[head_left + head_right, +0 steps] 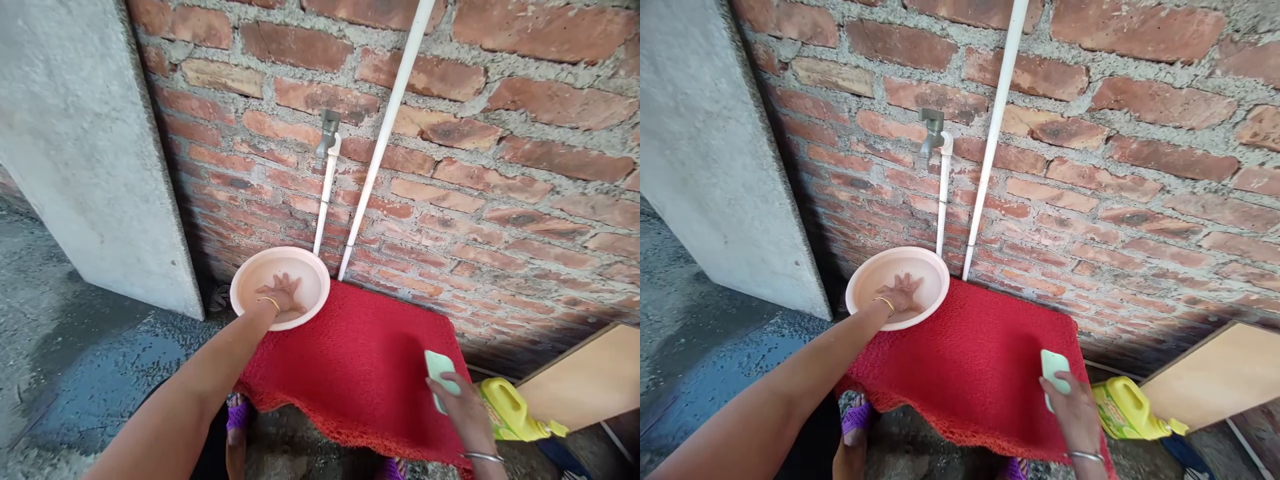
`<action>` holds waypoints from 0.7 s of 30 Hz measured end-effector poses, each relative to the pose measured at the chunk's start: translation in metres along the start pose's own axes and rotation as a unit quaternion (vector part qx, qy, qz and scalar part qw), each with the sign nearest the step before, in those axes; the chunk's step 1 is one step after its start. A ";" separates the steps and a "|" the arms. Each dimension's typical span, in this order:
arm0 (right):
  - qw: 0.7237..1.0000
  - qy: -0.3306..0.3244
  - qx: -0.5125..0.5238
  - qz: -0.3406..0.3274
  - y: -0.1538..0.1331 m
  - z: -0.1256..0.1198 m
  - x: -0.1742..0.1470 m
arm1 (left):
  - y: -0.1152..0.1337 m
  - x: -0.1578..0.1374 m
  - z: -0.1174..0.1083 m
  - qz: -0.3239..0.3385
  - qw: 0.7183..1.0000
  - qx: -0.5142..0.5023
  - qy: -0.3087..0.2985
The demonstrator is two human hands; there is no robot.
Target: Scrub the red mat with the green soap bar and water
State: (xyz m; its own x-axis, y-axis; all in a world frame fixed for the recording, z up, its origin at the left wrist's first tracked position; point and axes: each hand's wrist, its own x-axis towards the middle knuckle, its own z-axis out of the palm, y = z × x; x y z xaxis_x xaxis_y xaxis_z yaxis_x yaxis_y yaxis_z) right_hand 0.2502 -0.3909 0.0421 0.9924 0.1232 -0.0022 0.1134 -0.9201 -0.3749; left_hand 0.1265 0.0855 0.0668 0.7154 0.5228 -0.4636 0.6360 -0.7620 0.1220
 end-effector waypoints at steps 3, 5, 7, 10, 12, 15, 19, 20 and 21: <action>0.997 -0.060 0.035 -0.040 -0.092 0.025 -0.011 | -0.002 0.007 0.003 -0.004 1.000 0.005 -0.008; 0.992 -0.093 0.042 -0.079 -0.151 0.041 -0.022 | -0.004 0.010 0.005 0.000 1.000 0.000 -0.006; 0.986 -0.121 0.036 -0.108 -0.197 0.058 -0.034 | -0.006 0.012 0.006 0.006 1.000 -0.009 -0.007; 0.978 -0.144 0.027 -0.149 -0.238 0.081 -0.048 | -0.007 0.012 0.007 0.009 1.000 -0.015 -0.011; 0.974 -0.143 0.022 -0.172 -0.245 0.092 -0.052 | -0.008 0.012 0.008 0.012 1.000 -0.014 -0.004; 0.977 -0.130 0.017 -0.171 -0.230 0.095 -0.048 | -0.010 0.014 0.011 0.011 1.000 -0.008 0.006; 0.988 -0.108 0.006 -0.109 -0.180 0.074 -0.030 | -0.013 0.019 0.017 -0.002 0.999 0.011 0.039; 0.991 -0.102 0.002 -0.092 -0.164 0.066 -0.024 | -0.013 0.021 0.019 -0.003 0.999 0.013 0.048; 0.993 -0.094 -0.003 -0.076 -0.147 0.058 -0.018 | -0.013 0.023 0.020 -0.008 0.998 0.013 0.055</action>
State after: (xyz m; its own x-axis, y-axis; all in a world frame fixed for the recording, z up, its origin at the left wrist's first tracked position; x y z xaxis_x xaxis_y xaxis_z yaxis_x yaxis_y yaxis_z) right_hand 0.2130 -0.2361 0.0440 0.9375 0.3268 -0.1199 0.2611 -0.8880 -0.3786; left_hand 0.1284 0.0998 0.0367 0.7338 0.5726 -0.3655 0.6405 -0.7625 0.0915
